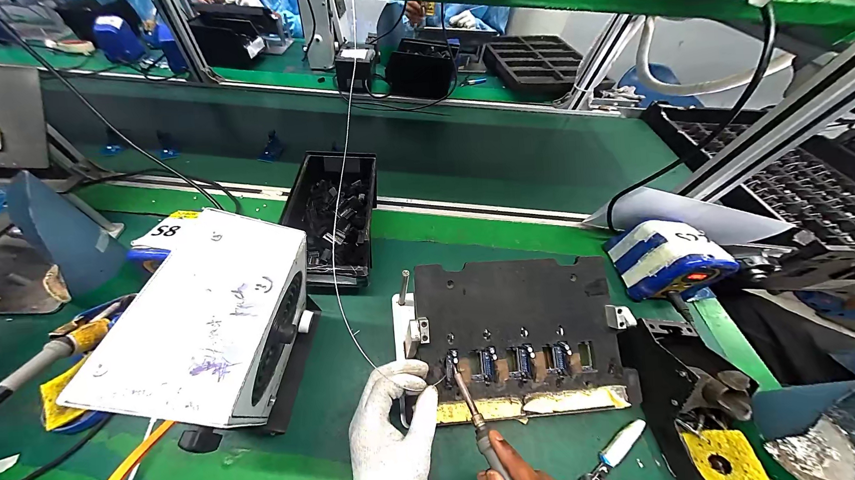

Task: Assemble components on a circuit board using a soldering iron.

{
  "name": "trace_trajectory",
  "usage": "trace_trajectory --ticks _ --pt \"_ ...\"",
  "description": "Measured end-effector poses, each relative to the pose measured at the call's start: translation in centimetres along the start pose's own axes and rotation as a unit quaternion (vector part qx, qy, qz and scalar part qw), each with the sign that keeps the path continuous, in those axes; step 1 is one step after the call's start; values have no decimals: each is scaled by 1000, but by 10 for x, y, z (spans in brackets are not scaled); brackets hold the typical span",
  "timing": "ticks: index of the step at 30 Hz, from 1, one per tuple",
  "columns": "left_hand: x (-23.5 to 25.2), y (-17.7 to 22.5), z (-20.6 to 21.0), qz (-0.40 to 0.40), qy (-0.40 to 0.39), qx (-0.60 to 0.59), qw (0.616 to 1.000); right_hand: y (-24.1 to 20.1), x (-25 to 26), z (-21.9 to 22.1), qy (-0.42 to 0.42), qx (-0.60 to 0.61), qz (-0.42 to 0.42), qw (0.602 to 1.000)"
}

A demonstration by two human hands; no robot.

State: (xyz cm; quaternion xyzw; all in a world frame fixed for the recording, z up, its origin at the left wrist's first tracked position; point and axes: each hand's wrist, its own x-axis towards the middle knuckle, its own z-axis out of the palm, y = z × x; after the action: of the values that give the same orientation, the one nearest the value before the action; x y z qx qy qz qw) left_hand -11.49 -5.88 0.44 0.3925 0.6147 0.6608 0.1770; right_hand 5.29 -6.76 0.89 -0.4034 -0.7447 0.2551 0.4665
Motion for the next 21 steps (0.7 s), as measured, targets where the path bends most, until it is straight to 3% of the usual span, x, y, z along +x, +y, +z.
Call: trace_trajectory --ticks 21 --pt "0 -5 2 26 -5 21 999 -2 0 0 -2 28 12 1000"
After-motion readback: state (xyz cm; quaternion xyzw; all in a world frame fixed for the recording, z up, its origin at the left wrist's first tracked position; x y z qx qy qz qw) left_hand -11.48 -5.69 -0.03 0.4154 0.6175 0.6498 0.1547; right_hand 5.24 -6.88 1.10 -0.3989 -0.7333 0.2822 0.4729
